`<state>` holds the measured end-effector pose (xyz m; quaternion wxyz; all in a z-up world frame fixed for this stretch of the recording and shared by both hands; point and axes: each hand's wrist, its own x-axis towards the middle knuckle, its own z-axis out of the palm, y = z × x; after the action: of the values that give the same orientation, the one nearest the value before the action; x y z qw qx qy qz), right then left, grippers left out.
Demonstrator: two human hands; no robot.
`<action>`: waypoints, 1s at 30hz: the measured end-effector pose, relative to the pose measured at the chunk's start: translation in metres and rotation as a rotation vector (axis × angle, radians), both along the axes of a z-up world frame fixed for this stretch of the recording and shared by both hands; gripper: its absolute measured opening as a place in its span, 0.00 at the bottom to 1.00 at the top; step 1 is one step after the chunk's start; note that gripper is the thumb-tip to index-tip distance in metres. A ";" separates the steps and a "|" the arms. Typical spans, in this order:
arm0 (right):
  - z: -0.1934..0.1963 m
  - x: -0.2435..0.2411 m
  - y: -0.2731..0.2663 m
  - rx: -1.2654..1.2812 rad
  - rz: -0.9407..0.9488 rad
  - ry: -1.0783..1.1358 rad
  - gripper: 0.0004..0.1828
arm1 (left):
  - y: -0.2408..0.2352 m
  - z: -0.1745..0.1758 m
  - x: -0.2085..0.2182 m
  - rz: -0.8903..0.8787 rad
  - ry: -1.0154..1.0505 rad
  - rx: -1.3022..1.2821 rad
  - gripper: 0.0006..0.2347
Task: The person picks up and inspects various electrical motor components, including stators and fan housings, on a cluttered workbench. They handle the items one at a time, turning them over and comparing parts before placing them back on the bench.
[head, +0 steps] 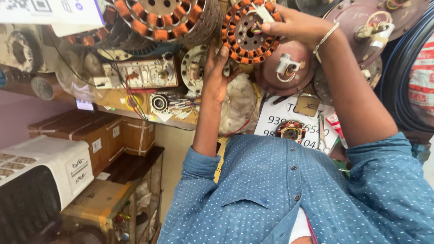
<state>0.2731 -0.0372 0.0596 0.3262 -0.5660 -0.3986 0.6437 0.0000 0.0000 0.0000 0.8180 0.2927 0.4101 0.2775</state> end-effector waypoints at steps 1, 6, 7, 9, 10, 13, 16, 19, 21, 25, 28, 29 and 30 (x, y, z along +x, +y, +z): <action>0.000 0.000 0.001 0.015 0.010 -0.010 0.44 | -0.002 -0.001 0.004 0.025 0.018 0.004 0.48; 0.003 0.000 0.003 0.072 0.025 0.010 0.45 | -0.009 -0.005 0.012 0.148 0.031 -0.035 0.40; 0.005 0.001 0.004 0.017 0.019 -0.052 0.46 | -0.006 -0.004 0.012 0.132 0.031 -0.041 0.40; 0.007 0.000 0.002 -0.099 0.008 -0.171 0.48 | -0.002 -0.002 0.011 0.102 0.036 -0.059 0.38; 0.007 0.000 0.001 -0.099 -0.002 -0.142 0.49 | 0.000 -0.001 0.011 0.104 0.048 -0.052 0.39; 0.007 0.002 0.004 -0.113 -0.002 -0.116 0.51 | -0.001 0.006 0.011 0.103 0.062 -0.034 0.41; 0.011 0.004 0.012 -0.127 0.031 -0.115 0.48 | -0.001 0.017 0.012 0.097 0.040 -0.010 0.39; 0.014 0.002 0.014 -0.128 -0.006 0.042 0.47 | -0.002 0.022 0.014 0.112 0.029 -0.006 0.38; 0.016 -0.001 0.010 -0.104 -0.086 0.140 0.46 | -0.001 0.026 0.015 0.118 0.044 -0.004 0.37; 0.022 0.009 0.000 -0.112 -0.122 0.022 0.44 | 0.001 0.042 0.027 0.084 0.056 0.034 0.37; 0.032 0.036 -0.011 -0.155 -0.184 -0.094 0.45 | -0.006 0.053 0.045 0.064 0.002 0.106 0.38; 0.034 0.047 -0.008 -0.109 -0.178 -0.068 0.45 | -0.007 0.053 0.055 0.063 0.021 0.126 0.38; 0.037 0.054 -0.008 -0.043 -0.140 -0.062 0.44 | -0.009 0.054 0.064 0.062 0.040 0.145 0.38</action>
<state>0.3272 -0.0455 0.0971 0.3456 -0.6191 -0.3542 0.6097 0.0638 -0.0085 0.0536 0.7773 0.3440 0.4140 0.3257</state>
